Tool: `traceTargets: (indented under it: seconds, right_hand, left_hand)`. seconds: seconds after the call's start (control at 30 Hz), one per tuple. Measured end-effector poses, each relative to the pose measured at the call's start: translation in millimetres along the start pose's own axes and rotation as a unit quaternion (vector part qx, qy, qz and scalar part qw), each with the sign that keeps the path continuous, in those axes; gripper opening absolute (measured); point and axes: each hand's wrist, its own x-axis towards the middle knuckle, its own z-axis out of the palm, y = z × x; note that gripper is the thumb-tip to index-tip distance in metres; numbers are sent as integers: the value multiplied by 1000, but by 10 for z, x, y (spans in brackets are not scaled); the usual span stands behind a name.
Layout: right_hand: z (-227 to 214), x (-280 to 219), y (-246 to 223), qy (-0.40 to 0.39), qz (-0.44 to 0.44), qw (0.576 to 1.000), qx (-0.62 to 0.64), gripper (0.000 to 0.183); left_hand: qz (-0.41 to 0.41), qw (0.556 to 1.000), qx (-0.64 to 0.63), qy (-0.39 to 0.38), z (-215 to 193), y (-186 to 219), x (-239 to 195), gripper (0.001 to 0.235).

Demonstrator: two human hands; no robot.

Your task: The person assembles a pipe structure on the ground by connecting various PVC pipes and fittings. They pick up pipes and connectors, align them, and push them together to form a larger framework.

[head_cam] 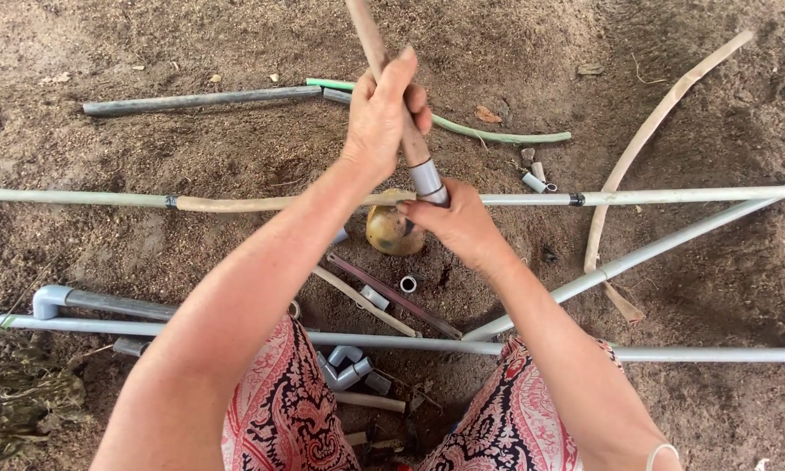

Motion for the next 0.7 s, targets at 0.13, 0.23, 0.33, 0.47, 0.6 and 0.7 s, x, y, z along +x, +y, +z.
traceTargets:
  seconds: [0.13, 0.23, 0.33, 0.47, 0.6, 0.7]
  right_hand:
    - [142, -115, -174, 109, 39, 950, -290, 17]
    - [116, 14, 135, 127, 25, 932, -338, 28]
    - [111, -52, 37, 138, 27, 937, -320, 27]
    - [1, 61, 166, 157, -12, 937, -313, 26]
    - [-14, 70, 143, 178, -36, 931, -317, 31]
    - [-44, 69, 142, 183, -37, 937, -295, 29]
  left_hand:
    - [28, 984, -7, 176, 128, 211, -22, 25]
    - [67, 970, -55, 227, -6, 415, 60, 61]
    - [64, 956, -144, 247, -264, 314, 223, 23]
    - [42, 976, -103, 189, -236, 304, 128, 29]
    - [-99, 992, 59, 56, -174, 346, 25, 17]
    - [-146, 972, 171, -62, -228, 317, -29, 19]
